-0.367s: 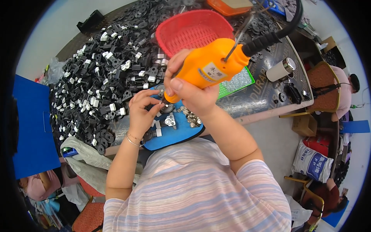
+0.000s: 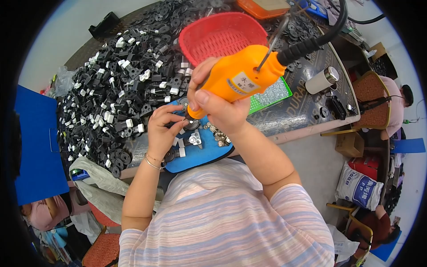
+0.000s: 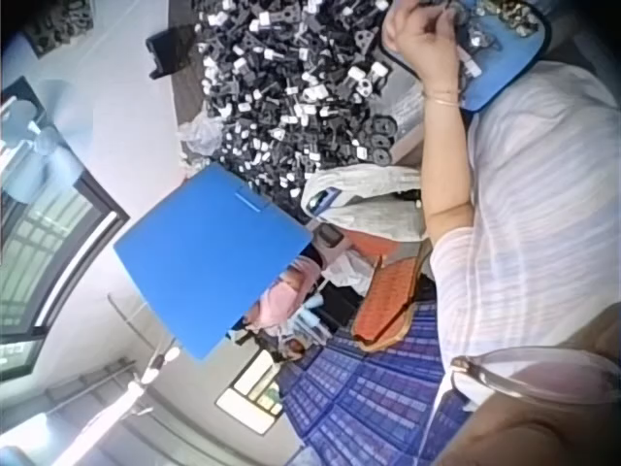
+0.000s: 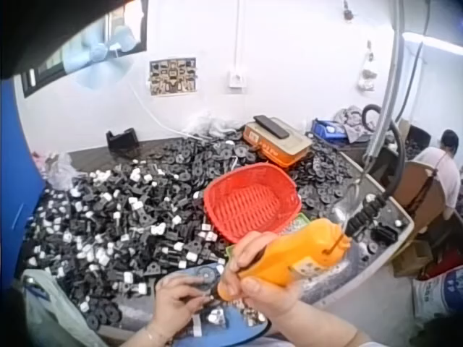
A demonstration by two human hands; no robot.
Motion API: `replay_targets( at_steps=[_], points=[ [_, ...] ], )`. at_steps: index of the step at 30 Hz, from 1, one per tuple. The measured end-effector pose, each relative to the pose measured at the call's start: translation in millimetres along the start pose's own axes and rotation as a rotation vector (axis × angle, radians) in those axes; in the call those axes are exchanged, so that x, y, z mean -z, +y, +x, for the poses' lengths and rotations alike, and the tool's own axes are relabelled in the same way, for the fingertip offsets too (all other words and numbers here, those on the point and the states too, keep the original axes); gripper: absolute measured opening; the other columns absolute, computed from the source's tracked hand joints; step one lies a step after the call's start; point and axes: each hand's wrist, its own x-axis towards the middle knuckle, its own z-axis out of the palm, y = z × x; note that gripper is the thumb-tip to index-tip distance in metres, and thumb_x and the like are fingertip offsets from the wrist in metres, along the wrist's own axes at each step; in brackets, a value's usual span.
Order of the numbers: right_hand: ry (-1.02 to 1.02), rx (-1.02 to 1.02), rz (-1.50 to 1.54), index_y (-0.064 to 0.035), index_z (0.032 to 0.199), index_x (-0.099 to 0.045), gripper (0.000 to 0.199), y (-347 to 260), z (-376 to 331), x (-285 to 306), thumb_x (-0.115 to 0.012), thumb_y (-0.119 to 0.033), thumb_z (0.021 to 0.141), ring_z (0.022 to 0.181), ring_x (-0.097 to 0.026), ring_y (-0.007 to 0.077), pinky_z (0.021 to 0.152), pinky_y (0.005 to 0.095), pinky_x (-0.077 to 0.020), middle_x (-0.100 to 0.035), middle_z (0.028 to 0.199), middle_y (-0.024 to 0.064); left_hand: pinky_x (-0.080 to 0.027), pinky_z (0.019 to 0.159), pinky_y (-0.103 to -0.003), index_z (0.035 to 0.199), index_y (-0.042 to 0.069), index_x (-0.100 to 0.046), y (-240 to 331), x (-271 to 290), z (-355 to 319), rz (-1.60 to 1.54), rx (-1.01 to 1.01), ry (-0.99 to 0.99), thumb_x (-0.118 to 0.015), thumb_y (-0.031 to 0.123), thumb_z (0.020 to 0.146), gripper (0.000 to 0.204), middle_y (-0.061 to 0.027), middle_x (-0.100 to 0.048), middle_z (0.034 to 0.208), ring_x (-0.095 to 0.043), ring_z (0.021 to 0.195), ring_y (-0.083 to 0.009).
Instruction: The recorder is assembling small mechanical toy components using an electric screwdriver at a workbench.
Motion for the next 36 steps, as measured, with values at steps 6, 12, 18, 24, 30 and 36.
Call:
replay_targets(
  at_steps=[6, 12, 18, 24, 30, 36],
  points=[
    [0.003, 0.000, 0.007, -0.0024, 0.096, -0.046, 0.026, 1, 0, 1, -0.060, -0.015, 0.079, 0.059, -0.053, 0.0167, 0.057, 0.0292, -0.0451, -0.048, 0.092, 0.0127, -0.039, 0.087, -0.035, 0.068, 0.011, -0.067, 1, -1, 2, -0.039, -0.033, 0.034, -0.078, 0.011, 0.059, 0.014, 0.0006, -0.068, 0.096, -0.057, 0.097, -0.0213],
    [0.103, 0.038, 0.116, 0.0020, 0.091, -0.050, 0.022, 4, 2, -8, -0.063, -0.002, 0.073, 0.057, -0.055, 0.0154, 0.052, 0.0246, -0.0444, -0.050, 0.083, 0.0111, -0.038, 0.088, -0.035, 0.066, 0.010, -0.065, -1, -4, 3, -0.047, -0.045, 0.057, -0.079, 0.012, 0.058, 0.016, 0.0005, -0.068, 0.095, -0.057, 0.097, -0.0214],
    [0.083, 0.002, 0.053, 0.0007, 0.093, -0.050, 0.024, 13, 0, -4, -0.063, 0.004, 0.073, 0.066, -0.056, 0.0142, 0.058, 0.0247, -0.0455, -0.051, 0.084, 0.0091, -0.027, 0.097, -0.043, 0.088, 0.012, -0.063, 8, -2, 7, 0.153, -0.010, -0.023, -0.080, 0.017, 0.059, 0.034, 0.0000, -0.064, 0.102, -0.052, 0.106, -0.0221],
    [0.071, 0.005, -0.159, 0.0017, 0.094, -0.049, 0.023, 39, 7, -1, -0.061, 0.003, 0.074, 0.064, -0.057, 0.0169, 0.058, 0.0260, -0.0462, -0.049, 0.090, 0.0126, -0.025, 0.097, -0.047, 0.112, 0.011, -0.058, -5, -2, 20, 0.355, 0.010, -0.074, -0.080, 0.027, 0.060, 0.059, -0.0038, -0.060, 0.105, -0.050, 0.107, -0.0232],
    [0.058, -0.029, -0.240, 0.0008, 0.092, -0.051, 0.022, 54, 19, -5, -0.062, 0.004, 0.074, 0.066, -0.057, 0.0142, 0.057, 0.0239, -0.0468, -0.051, 0.087, 0.0095, -0.025, 0.095, -0.047, 0.101, 0.011, -0.065, -9, -5, 37, 0.418, 0.104, -0.210, -0.079, 0.033, 0.063, 0.046, -0.0055, -0.064, 0.094, -0.051, 0.101, -0.0231],
    [0.026, -0.077, -0.246, -0.0021, 0.095, -0.052, 0.026, 71, 23, -3, -0.066, 0.002, 0.073, 0.071, -0.056, 0.0109, 0.061, 0.0235, -0.0480, -0.054, 0.088, 0.0057, -0.027, 0.092, -0.046, 0.092, 0.011, -0.068, -7, -3, 42, 0.427, 0.103, -0.200, -0.079, 0.034, 0.062, 0.040, -0.0046, -0.064, 0.084, -0.053, 0.096, -0.0229]
  ],
)
